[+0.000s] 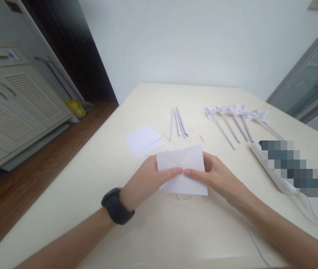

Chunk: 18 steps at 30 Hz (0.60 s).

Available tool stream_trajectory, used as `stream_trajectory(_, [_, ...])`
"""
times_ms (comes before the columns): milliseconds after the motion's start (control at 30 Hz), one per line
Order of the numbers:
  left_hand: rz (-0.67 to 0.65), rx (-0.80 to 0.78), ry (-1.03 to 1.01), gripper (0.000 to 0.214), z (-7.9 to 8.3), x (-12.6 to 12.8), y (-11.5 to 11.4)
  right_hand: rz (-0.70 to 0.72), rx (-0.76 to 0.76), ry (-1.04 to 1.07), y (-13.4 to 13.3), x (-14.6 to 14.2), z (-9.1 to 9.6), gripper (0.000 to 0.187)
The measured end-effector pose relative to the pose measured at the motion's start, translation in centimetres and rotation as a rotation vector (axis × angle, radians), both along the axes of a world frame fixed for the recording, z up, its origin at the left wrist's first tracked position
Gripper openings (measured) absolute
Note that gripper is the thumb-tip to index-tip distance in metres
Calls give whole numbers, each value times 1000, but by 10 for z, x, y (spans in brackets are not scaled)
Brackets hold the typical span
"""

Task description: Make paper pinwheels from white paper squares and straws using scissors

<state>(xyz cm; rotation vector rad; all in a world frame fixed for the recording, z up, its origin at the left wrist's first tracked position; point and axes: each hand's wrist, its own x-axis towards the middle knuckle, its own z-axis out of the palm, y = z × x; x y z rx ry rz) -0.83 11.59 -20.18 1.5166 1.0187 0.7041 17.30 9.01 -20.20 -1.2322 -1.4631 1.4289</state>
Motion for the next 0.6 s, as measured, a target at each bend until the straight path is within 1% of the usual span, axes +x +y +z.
stream_trajectory(200, [-9,28,1,30,-2,1,0,-58,41,-108,1,2,-5,26])
stream_trajectory(300, [-32,20,31,24,3,1,0,-80,77,-117,2,2,-6,25])
stream_trajectory(367, [-75,-12,55,22,8,0,0,-97,103,-143,2,2,-5,24])
stream_trajectory(467, [-77,-22,43,25,10,1,0,-107,162,-202,1,1,-4,26])
stream_trajectory(600, [-14,1,-19,34,5,1,0,-125,287,-298,-1,-1,-2,25])
